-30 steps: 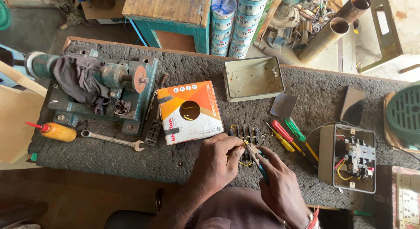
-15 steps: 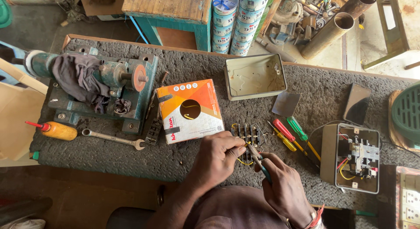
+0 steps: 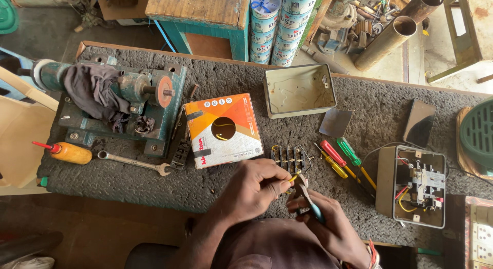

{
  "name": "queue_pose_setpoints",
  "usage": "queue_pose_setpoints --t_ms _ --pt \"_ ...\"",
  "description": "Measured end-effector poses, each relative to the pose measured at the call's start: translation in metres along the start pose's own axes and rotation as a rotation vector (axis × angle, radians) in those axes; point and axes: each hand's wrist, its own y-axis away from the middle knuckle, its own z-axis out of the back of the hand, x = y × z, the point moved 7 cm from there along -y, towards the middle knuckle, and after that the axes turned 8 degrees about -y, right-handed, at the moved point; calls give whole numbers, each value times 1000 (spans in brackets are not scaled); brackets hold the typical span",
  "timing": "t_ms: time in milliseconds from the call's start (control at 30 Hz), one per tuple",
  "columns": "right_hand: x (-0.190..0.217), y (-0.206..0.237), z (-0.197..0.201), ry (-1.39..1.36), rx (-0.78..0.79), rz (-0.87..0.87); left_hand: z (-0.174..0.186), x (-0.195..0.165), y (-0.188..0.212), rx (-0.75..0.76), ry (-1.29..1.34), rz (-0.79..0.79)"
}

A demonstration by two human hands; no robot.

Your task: The person strips and twists yellow wires, then uses a screwdriver to connect them to terminals on a black electrical component. They also handle red wires and a light bulb, testing the bulb by connecting it to a power source.

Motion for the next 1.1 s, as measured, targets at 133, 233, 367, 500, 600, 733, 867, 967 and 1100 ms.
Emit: queue_pose_setpoints --t_ms 133,233,367,500,600,733,867,967,1100 --pt "-1 -1 8 599 -240 -29 -7 -20 5 -176 -358 -48" --pt "0 1 4 878 -377 70 -18 -16 8 -229 -426 -34" --pt "0 -4 14 1093 -517 349 -34 21 3 60 195 82" --pt "7 -5 25 956 -506 730 -72 32 22 423 834 328" --pt "2 -5 22 373 -438 655 -79 23 27 397 951 278" --pt "-22 -7 16 -908 -385 353 -70 18 30 258 931 210" --pt "-14 -4 33 -616 -482 276 -50 23 18 114 881 113" --pt "-22 -3 28 -455 -454 138 -40 26 12 -29 663 53" --pt "-43 -3 10 -375 -427 -9 -47 27 12 -116 773 54"
